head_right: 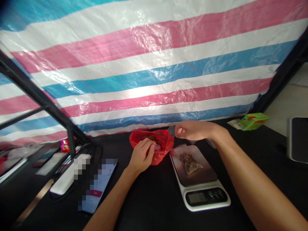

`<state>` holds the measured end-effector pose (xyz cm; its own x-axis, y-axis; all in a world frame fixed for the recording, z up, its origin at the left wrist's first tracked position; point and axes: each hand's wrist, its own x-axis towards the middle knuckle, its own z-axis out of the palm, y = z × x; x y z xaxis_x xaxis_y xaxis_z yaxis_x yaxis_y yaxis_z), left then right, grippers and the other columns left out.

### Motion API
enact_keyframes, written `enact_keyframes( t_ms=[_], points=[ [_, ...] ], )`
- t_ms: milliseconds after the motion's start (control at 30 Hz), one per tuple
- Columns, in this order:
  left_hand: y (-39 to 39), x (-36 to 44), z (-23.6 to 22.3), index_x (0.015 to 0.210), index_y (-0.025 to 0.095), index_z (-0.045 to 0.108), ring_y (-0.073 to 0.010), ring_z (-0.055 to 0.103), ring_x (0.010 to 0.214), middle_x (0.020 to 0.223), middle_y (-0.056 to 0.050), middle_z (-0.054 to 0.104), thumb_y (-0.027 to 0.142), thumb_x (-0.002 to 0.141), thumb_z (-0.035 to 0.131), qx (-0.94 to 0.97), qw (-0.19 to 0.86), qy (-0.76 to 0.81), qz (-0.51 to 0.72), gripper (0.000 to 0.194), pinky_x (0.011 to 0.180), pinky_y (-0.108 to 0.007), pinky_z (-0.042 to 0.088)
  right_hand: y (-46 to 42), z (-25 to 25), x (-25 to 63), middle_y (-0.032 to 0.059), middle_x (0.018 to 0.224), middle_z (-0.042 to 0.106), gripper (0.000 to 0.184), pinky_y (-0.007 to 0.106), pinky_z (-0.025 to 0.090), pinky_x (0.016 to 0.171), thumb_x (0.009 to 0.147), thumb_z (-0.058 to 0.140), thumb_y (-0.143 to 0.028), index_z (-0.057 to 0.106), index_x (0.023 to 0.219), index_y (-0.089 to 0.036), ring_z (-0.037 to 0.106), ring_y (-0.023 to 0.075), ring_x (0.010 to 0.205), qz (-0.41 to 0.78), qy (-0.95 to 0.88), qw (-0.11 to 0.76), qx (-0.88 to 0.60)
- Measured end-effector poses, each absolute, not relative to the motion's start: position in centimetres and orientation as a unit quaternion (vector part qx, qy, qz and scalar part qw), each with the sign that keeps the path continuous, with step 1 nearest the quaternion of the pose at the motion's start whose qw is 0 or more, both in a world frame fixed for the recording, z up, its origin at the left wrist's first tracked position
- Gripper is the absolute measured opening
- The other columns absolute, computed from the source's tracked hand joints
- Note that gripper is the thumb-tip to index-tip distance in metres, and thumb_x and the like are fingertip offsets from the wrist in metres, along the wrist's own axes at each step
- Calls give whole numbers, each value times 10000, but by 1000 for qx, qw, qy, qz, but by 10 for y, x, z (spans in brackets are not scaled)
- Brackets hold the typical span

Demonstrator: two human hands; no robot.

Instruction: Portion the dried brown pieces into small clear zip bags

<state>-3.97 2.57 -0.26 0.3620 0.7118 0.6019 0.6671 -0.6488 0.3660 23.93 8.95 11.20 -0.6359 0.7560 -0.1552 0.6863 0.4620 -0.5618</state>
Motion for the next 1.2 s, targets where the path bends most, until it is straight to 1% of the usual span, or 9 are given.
enact_keyframes(
  t_ms=[67,167,267,367,500,733,933,1033,1200],
  points=[
    [26,-38,-4,1007,201,679,-216,657,888,959,-65,707,219,1049,493,818,2,424,389,191,798,-376,477,83,109,236,12,768,665,229,295,417,633,911,601,-410,693,865,-205,573,185,699,325,-841,103,-421],
    [26,-36,-3,923,199,674,-219,658,869,884,-55,698,203,1023,531,802,-36,439,403,175,783,-375,452,68,94,236,58,937,756,356,340,501,790,961,588,-537,737,1012,-218,668,238,862,316,-818,223,-427],
    [25,-35,-1,907,195,679,-217,660,853,862,-55,700,197,1014,534,794,-46,447,408,180,779,-372,438,57,75,243,74,1013,783,387,370,513,855,958,608,-585,755,1003,-230,694,268,952,260,-797,312,-448],
    [23,-35,1,918,196,689,-217,666,847,874,-61,710,206,1011,533,795,-35,450,406,182,769,-370,434,54,64,251,83,1005,786,374,393,507,872,963,620,-573,757,957,-225,698,288,970,225,-793,340,-453],
    [23,-37,2,925,203,690,-219,669,859,881,-62,715,236,1031,502,791,-33,459,403,218,772,-374,437,58,59,253,91,991,772,313,409,494,863,992,602,-491,753,948,-220,682,287,947,213,-817,324,-427],
    [23,-39,4,896,204,672,-209,656,843,867,-55,705,225,1035,471,790,-39,462,401,246,767,-372,423,60,53,245,41,777,674,265,361,410,774,995,584,-329,664,769,-218,596,235,816,141,-864,283,-393],
    [22,-39,4,902,197,669,-210,647,830,880,-58,704,222,1037,467,788,-33,454,415,244,763,-379,419,59,52,243,61,879,711,246,367,420,798,985,611,-378,763,877,-219,627,245,855,205,-865,220,-401],
    [21,-42,6,938,195,667,-217,648,856,912,-66,712,225,1050,428,790,-9,445,423,265,783,-390,428,58,52,244,59,851,686,303,373,428,791,964,639,-441,746,808,-205,620,245,829,255,-856,194,-405],
    [16,-42,9,990,211,662,-238,656,945,971,-87,712,280,1065,365,811,61,396,426,313,868,-409,466,50,64,254,28,809,613,367,350,423,749,958,658,-516,689,768,-203,569,216,791,362,-829,222,-364]
  ],
)
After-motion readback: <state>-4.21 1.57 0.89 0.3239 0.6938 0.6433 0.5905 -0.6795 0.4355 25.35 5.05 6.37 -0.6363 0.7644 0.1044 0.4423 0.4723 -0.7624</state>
